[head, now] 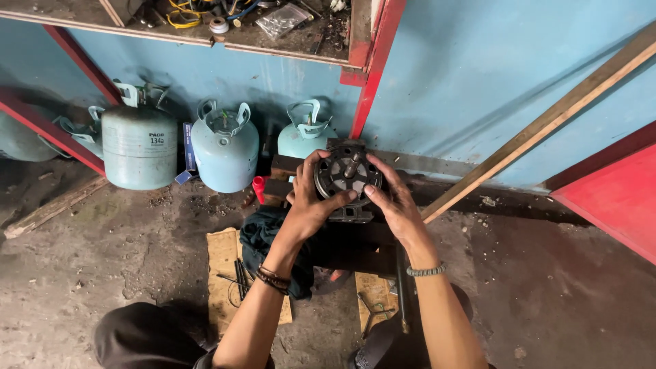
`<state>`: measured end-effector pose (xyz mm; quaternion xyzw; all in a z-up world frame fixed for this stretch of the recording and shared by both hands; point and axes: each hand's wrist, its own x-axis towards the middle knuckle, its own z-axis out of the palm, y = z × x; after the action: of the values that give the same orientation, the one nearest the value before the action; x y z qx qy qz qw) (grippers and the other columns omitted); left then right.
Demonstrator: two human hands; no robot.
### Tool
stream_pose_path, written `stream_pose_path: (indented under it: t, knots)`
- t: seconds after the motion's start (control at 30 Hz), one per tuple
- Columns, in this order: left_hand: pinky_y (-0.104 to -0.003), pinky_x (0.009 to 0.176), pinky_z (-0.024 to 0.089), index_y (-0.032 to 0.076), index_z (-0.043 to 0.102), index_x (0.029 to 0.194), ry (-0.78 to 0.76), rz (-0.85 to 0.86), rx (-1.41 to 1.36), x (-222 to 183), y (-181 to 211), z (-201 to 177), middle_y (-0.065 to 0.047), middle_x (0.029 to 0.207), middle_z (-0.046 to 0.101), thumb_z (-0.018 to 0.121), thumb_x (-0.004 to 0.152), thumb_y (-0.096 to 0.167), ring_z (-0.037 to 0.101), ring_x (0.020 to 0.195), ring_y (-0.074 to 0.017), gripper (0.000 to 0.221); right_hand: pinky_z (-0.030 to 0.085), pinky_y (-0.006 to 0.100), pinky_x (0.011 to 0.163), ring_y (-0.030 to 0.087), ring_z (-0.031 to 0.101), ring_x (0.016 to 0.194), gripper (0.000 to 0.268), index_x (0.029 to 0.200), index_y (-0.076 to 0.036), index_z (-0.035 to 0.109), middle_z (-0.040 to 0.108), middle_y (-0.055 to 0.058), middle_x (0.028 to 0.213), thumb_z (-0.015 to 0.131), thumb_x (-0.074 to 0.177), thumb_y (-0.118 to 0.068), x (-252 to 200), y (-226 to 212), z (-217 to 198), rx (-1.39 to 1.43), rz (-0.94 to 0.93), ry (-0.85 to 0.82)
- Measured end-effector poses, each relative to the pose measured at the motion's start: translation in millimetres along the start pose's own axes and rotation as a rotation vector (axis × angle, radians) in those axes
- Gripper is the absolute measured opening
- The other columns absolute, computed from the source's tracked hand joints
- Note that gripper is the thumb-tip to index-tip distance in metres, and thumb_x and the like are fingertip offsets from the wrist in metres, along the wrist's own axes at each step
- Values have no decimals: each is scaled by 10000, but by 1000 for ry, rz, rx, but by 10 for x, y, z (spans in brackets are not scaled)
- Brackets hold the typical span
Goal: Disassembling and inspecting an automotive AC compressor by removing the clutch plate and cleaning parts
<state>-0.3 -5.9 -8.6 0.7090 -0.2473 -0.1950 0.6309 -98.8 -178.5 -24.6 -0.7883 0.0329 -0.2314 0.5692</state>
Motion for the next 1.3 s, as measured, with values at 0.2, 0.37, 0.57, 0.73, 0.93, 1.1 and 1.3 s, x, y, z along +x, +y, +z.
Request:
stream_pose_path:
  t: [0.2,0.37,0.57,0.73,0.93,1.1,1.3]
  knots:
    - [-615,1137,100,291,332,1497,-55,81,-84,23,-66,-41,-192,1517,320,768,815,544,254,1446,-468,849,220,510,1222,343,305,1492,587,1520,-140,464,434,166,1568,611,980,-315,2,-43,12,-5,29,0]
    - [-668,1190,53,256,224,1600,-63,134,-198,-28,-6,-17,-210,1595,238,452,1025,480,161,1481,-535,658,144,527,1236,371,202,1524,619,1576,-122,360,317,194,1631,502,1034,-386,-57,-140,94,7,22,-8]
    - [-662,1222,100,230,47,1649,-126,194,-364,-1,-88,-33,-356,1648,46,484,1060,431,13,1500,-574,760,42,551,1245,357,78,1554,693,1621,-145,255,196,148,1686,419,1044,-492,-92,-68,95,13,8,-39]
    - [-627,1224,146,186,190,1636,-163,210,-416,16,-52,-43,-360,1636,151,496,1057,452,96,1522,-532,707,-5,589,1237,373,19,1558,900,1622,-142,181,112,170,1702,515,921,-595,-210,-151,163,33,64,-7]
    - [-582,1251,142,163,183,1632,-164,216,-391,25,-90,-31,-310,1647,185,481,1062,447,108,1535,-482,704,-53,595,1218,400,-84,1547,830,1648,-192,149,55,183,1707,579,964,-381,-199,-88,144,67,16,-23]
    - [-588,1255,72,78,139,1629,-197,120,-279,29,-100,-90,-310,1658,96,368,1051,589,46,1531,-487,805,-46,530,1238,335,-80,1557,803,1645,-209,174,60,143,1714,590,963,-290,-163,-87,58,73,35,-62]
    - [-490,1150,380,66,609,1404,-103,315,-37,-12,-210,-459,-195,1330,658,534,1061,311,564,1317,-357,428,136,600,1232,433,128,1522,722,1616,-137,242,183,194,1675,549,1005,-370,-222,-211,-39,-64,38,13]
